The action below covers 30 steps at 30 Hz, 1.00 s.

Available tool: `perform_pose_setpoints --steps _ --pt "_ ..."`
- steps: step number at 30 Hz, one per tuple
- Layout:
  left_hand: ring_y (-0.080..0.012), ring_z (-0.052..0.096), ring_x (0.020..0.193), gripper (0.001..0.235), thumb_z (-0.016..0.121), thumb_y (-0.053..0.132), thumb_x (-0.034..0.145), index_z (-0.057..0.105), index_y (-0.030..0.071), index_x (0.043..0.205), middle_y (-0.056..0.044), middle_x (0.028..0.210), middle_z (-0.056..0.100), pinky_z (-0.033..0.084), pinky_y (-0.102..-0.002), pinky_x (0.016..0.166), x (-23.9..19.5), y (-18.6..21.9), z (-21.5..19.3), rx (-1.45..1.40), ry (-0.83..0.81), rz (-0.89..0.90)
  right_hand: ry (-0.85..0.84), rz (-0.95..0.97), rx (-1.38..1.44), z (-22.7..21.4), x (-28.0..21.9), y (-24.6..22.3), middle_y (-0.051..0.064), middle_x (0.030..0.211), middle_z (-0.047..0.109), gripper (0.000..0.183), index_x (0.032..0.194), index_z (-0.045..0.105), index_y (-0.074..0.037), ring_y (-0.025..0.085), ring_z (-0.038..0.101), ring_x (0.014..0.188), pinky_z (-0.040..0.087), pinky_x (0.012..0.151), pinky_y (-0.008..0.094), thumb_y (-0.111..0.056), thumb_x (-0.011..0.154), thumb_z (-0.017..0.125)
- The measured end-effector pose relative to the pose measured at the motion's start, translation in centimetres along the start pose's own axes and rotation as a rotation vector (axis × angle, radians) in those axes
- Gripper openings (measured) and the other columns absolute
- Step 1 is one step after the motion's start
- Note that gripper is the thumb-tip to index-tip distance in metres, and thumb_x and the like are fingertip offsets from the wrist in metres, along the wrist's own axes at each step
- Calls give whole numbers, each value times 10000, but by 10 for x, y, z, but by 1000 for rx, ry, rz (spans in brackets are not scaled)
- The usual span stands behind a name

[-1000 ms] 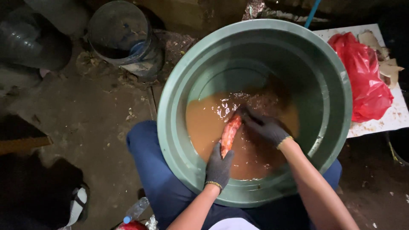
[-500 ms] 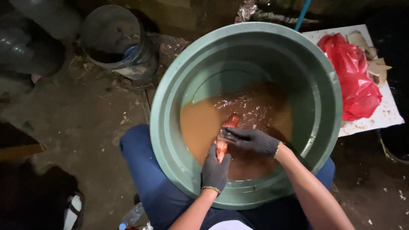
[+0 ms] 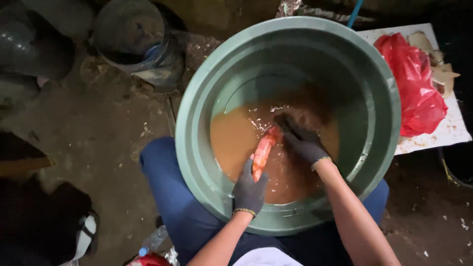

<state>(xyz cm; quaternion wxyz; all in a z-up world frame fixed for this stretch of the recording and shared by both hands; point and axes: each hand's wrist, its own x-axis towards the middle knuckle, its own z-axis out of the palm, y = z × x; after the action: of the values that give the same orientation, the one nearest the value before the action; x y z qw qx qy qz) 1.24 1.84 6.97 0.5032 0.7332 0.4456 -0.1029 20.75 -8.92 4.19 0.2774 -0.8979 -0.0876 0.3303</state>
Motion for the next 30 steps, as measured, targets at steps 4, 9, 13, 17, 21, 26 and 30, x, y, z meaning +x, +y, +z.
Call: perform_pose_setpoints --steps 4,9,13,17,21,26,30 --pt "-284 618 1282 664 691 420 853 491 308 1476 -37 1407 646 511 -450 1096 10 -9 8 -63 17 -2 -153 -241 119 6 -39 -4 131 1426 624 700 1439 602 -150 267 555 1342 427 1164 387 -544 868 699" --pt "-212 610 1297 626 613 514 865 461 404 1462 77 1421 637 494 -396 1125 14 -25 20 -25 -5 -90 -398 -491 234 17 -63 23 154 1416 634 503 1358 673 -103 319 565 1336 481 1138 426 -269 898 790" --pt "-299 587 1319 675 605 456 871 447 303 1510 -69 1430 627 468 -469 1139 -7 15 -8 -7 -49 -45 -73 -222 28 1 -66 -15 157 1342 674 594 1387 643 -177 384 586 1286 443 1153 492 -551 926 660" --pt "-272 635 1250 545 605 459 843 558 317 1367 -8 1319 681 507 -442 1092 6 -3 2 36 -58 -84 -319 -371 83 15 -81 -15 -3 1417 660 545 1389 645 -268 252 576 1338 464 1159 396 -391 876 780" --pt "-316 498 1411 769 619 417 830 413 182 1532 -127 1544 512 415 -467 1190 -13 3 -14 -131 -188 -70 -58 -281 -11 15 -58 13 41 1313 715 513 1366 676 -254 258 638 1261 482 1129 393 -521 927 688" --pt "-198 409 336 272 661 319 947 572 66 995 -87 559 450 309 -299 314 19 -24 -16 -718 -392 -168 198 23 379 39 -7 99 89 1323 681 593 1328 692 -168 301 596 1277 444 1124 468 -628 957 647" --pt "-118 378 363 339 668 410 924 539 121 805 11 552 405 270 -248 334 37 -14 -42 -693 -535 -272 247 -38 511 2 -66 39 175 1497 546 753 1487 538 -78 363 466 1410 356 1202 490 -581 944 675"
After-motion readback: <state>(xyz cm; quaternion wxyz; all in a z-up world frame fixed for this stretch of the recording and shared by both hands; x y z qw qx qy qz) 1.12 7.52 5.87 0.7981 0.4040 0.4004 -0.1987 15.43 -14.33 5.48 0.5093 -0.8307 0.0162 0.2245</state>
